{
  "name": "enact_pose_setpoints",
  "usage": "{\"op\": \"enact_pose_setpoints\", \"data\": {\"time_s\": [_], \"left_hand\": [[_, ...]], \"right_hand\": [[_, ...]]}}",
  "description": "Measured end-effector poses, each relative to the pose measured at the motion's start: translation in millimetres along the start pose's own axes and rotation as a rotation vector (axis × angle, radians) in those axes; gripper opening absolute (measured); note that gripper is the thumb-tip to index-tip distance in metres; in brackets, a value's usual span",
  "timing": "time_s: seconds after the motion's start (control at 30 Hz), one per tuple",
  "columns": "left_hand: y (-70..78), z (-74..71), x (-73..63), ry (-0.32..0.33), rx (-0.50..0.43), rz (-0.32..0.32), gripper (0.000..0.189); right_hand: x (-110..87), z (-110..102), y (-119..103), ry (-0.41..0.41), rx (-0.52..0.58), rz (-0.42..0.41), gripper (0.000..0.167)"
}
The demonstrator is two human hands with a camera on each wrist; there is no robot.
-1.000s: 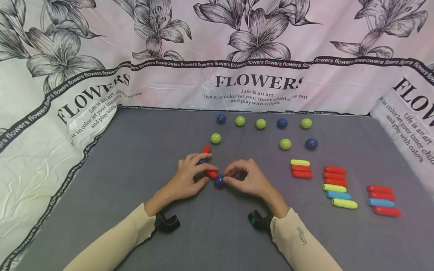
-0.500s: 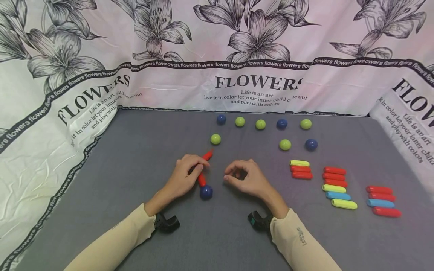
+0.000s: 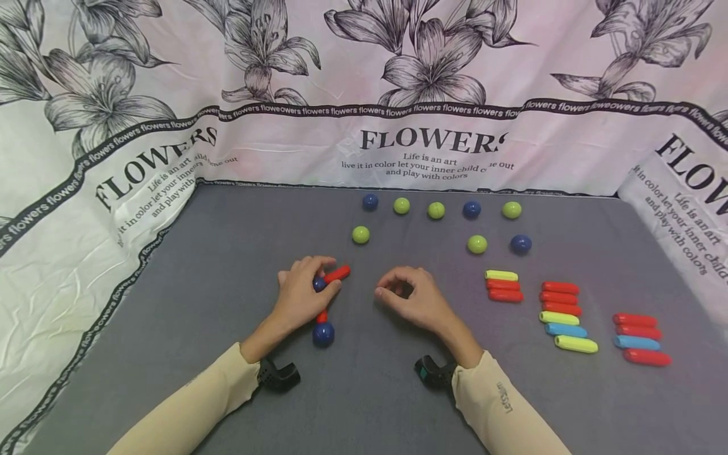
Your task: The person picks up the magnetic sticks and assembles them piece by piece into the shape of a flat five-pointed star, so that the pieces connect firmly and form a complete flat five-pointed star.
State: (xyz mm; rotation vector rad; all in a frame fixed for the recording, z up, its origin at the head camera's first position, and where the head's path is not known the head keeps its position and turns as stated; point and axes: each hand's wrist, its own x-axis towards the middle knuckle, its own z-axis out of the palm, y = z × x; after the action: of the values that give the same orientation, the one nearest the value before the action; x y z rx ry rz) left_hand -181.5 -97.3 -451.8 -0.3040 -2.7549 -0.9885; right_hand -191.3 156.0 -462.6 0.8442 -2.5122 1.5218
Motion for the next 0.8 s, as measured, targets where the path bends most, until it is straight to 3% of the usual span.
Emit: {"op": "enact_pose_setpoints", "data": {"time_s": [0.17, 0.33, 0.5, 0.63, 0.8], "left_hand": [[0.8, -1.9, 0.3, -0.075, 0.067, -0.051, 0.028], [-2.3, -1.4, -0.3, -0.062, 0.05, -0.059, 0.024], [-3.0, 0.4, -1.2, -0.042, 0.003, -0.042, 0.023], [-3.7, 1.5, -1.1, -0.015, -0.032, -0.023, 0.021], [-5.7, 1.7, 0.6, 0.004, -0.056, -0.018, 0.021]], "right_hand": [[11.8, 3, 2, 0.04, -0.043, 0.099, 0.004], [38.5, 10, 8, 0.114, -0.12, 0.172, 0.013], [66.0, 19, 15, 0.202, -0.189, 0.241, 0.037], [81.1, 25, 16, 0.17, -0.253, 0.247, 0.053], [89.2, 25, 16, 0.107, -0.304, 0.187, 0.047]]}}
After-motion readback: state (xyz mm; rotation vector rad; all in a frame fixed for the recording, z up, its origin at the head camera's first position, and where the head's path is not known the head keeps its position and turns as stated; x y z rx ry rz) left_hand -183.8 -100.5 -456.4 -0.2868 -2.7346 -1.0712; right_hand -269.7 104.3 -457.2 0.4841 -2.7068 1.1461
